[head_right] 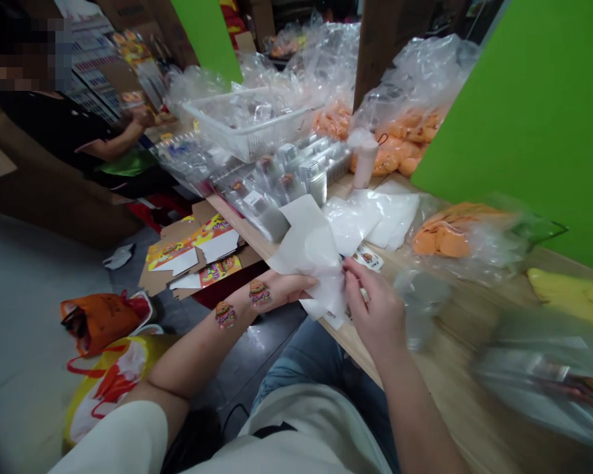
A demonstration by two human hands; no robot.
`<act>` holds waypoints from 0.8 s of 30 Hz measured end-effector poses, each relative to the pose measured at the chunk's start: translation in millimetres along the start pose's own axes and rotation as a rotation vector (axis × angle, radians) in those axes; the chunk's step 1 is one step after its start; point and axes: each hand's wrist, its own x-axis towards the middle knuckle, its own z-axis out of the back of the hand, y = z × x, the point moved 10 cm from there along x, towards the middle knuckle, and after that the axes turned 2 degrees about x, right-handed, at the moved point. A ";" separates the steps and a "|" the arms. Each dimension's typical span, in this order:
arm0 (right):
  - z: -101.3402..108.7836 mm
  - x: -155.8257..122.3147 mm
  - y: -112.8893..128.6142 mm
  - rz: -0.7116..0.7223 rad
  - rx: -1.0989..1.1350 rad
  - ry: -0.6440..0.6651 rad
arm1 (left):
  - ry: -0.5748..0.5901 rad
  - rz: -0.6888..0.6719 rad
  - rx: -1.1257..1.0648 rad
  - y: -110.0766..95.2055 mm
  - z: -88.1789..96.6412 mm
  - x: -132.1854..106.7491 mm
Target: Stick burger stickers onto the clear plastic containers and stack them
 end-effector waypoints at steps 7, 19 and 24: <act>-3.1 -1.7 0.7 -0.028 -0.039 -0.034 | -0.063 -0.025 0.144 -10.7 -4.4 -6.3; 3.2 -2.8 9.4 0.015 -0.038 -0.201 | -0.012 0.004 -0.022 -9.4 -14.6 1.6; -0.8 -2.9 -23.4 -0.222 0.256 -0.113 | -0.012 -0.015 -0.021 -11.7 -15.5 -0.9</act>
